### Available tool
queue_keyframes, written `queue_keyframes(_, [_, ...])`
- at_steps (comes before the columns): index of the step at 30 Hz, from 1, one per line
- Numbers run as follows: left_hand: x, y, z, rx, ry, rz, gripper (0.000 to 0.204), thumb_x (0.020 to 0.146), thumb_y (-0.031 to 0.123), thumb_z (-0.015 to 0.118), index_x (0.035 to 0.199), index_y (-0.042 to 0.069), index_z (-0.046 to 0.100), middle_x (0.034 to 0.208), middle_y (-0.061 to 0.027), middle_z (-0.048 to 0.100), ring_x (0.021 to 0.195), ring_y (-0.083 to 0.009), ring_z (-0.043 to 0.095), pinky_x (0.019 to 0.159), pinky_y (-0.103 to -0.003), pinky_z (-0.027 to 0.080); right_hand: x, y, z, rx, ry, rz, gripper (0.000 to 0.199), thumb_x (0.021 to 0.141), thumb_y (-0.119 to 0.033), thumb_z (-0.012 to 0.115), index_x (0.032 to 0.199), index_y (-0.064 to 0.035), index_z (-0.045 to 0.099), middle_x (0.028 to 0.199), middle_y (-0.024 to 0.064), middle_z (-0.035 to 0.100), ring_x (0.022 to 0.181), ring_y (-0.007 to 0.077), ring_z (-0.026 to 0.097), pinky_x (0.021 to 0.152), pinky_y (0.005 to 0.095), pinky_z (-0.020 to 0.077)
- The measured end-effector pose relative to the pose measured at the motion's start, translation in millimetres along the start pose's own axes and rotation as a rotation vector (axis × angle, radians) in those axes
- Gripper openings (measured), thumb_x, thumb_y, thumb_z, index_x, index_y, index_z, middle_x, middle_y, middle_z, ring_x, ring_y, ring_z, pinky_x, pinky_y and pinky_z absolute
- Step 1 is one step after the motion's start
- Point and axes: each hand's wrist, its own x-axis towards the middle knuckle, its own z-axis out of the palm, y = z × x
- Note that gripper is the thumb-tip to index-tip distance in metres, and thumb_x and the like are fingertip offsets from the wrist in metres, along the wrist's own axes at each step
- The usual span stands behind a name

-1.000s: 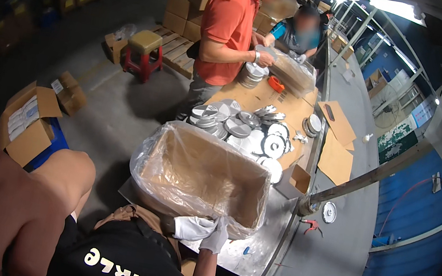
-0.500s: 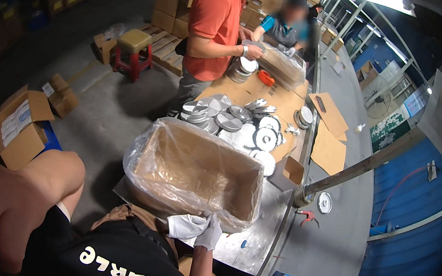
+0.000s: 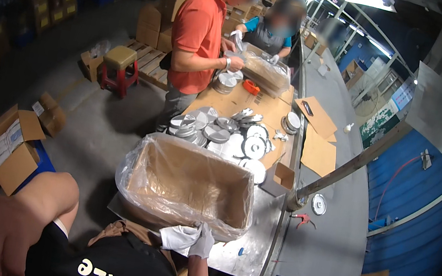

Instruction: The person packs circular metal discs into a plastic-lined box by hand with coworkers. The person then picks up and turns over individual metal discs on the table.

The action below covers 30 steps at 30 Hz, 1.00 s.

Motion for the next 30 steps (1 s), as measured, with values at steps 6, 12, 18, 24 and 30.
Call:
queue_keyframes(6, [0,-32,-55,0.055,-0.248,0.091,0.013,0.086,0.015,0.066,0.095,0.006,0.066,0.081,-0.0116,0.067,0.053,-0.0123,0.053,0.048,-0.023,0.038,11,10,-10,0.026,-0.009,-0.027,0.011,0.092,-0.012,0.056,0.095,-0.0015,0.06,0.09,0.0074,0.063,0.08,0.0172,0.06,0.074,0.0284,0.0505])
queue_keyframes(12, [5,-79,-55,-0.04,-0.182,-0.051,0.015,0.088,0.017,0.063,0.097,0.006,0.066,0.082,-0.0104,0.065,0.055,-0.0116,0.053,0.049,-0.022,0.038,17,26,-21,-0.004,0.005,-0.034,0.013,0.093,-0.014,0.056,0.098,-0.0022,0.059,0.092,0.0069,0.062,0.083,0.0172,0.06,0.076,0.0294,0.0504])
queue_keyframes(18, [8,-109,-40,-0.194,-0.163,-0.192,0.018,0.089,0.019,0.061,0.1,0.005,0.065,0.082,-0.0091,0.064,0.057,-0.011,0.052,0.05,-0.022,0.038,5,23,-10,0.001,0.025,0.01,0.014,0.093,-0.014,0.056,0.099,-0.0024,0.059,0.093,0.0068,0.063,0.084,0.0172,0.06,0.076,0.0296,0.0504])
queue_keyframes(24, [8,-127,-35,-0.311,-0.142,-0.271,0.021,0.091,0.022,0.058,0.102,0.004,0.065,0.082,-0.0079,0.063,0.059,-0.0104,0.052,0.051,-0.021,0.038,1,23,-6,0.006,0.039,0.034,0.014,0.093,-0.015,0.056,0.1,-0.0026,0.059,0.093,0.0068,0.063,0.084,0.0172,0.06,0.076,0.0297,0.0504])
queue_keyframes(30, [11,-136,-32,-0.424,-0.146,-0.335,0.025,0.093,0.024,0.055,0.104,0.004,0.065,0.083,-0.0067,0.062,0.061,-0.0098,0.051,0.053,-0.02,0.038,1,21,-13,0.01,0.046,0.041,0.015,0.093,-0.016,0.056,0.101,-0.0028,0.058,0.094,0.0068,0.063,0.085,0.0173,0.06,0.076,0.0298,0.0504])
